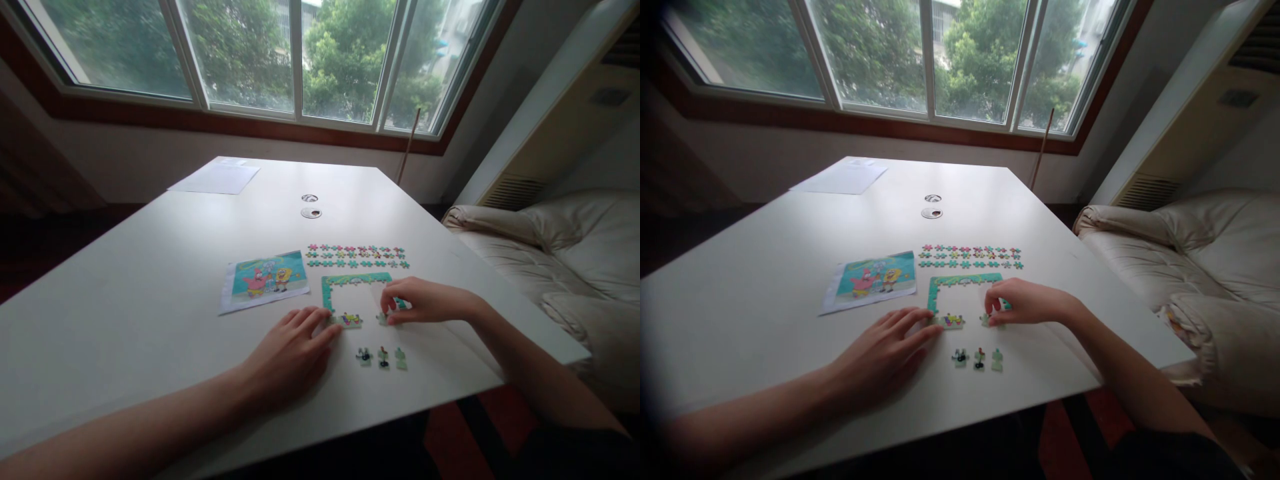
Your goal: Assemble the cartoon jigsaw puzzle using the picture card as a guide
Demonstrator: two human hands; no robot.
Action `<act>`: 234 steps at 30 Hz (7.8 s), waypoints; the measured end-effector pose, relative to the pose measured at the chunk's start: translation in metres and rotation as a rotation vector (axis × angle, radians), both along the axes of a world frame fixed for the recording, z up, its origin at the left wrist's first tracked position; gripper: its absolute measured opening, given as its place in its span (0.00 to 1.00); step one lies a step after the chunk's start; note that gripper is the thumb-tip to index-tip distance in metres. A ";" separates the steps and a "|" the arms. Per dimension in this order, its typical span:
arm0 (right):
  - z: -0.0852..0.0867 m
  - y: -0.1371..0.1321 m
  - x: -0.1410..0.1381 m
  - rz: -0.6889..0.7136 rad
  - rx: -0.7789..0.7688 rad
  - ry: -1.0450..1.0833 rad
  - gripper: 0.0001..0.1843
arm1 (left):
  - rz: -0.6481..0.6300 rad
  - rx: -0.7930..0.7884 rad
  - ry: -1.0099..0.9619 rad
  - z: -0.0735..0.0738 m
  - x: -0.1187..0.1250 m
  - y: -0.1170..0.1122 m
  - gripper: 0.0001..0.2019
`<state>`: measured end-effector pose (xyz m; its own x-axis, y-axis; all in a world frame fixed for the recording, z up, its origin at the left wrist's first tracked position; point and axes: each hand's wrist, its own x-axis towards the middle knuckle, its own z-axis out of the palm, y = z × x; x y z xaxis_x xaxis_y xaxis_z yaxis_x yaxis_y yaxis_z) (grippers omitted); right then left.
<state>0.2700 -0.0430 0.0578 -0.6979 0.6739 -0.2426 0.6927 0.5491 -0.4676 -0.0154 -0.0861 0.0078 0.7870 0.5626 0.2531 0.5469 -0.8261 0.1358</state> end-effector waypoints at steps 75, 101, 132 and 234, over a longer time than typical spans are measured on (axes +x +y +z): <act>0.000 0.018 0.031 -0.016 -0.117 0.038 0.12 | 0.000 -0.019 -0.028 -0.006 0.002 0.002 0.19; -0.006 0.017 0.025 -0.088 -0.189 -0.005 0.13 | -0.004 -0.001 -0.020 -0.006 0.002 0.003 0.18; -0.004 0.015 0.023 -0.139 -0.203 0.040 0.09 | -0.005 -0.001 -0.035 -0.005 0.001 0.003 0.17; -0.017 -0.006 0.041 -0.160 0.182 0.183 0.26 | 0.008 -0.014 -0.010 -0.003 0.002 0.002 0.19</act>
<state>0.3111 -0.0492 0.0406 -0.6003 0.7997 0.0125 0.6906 0.5261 -0.4963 -0.0131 -0.0844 0.0047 0.7799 0.5724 0.2534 0.5520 -0.8197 0.1526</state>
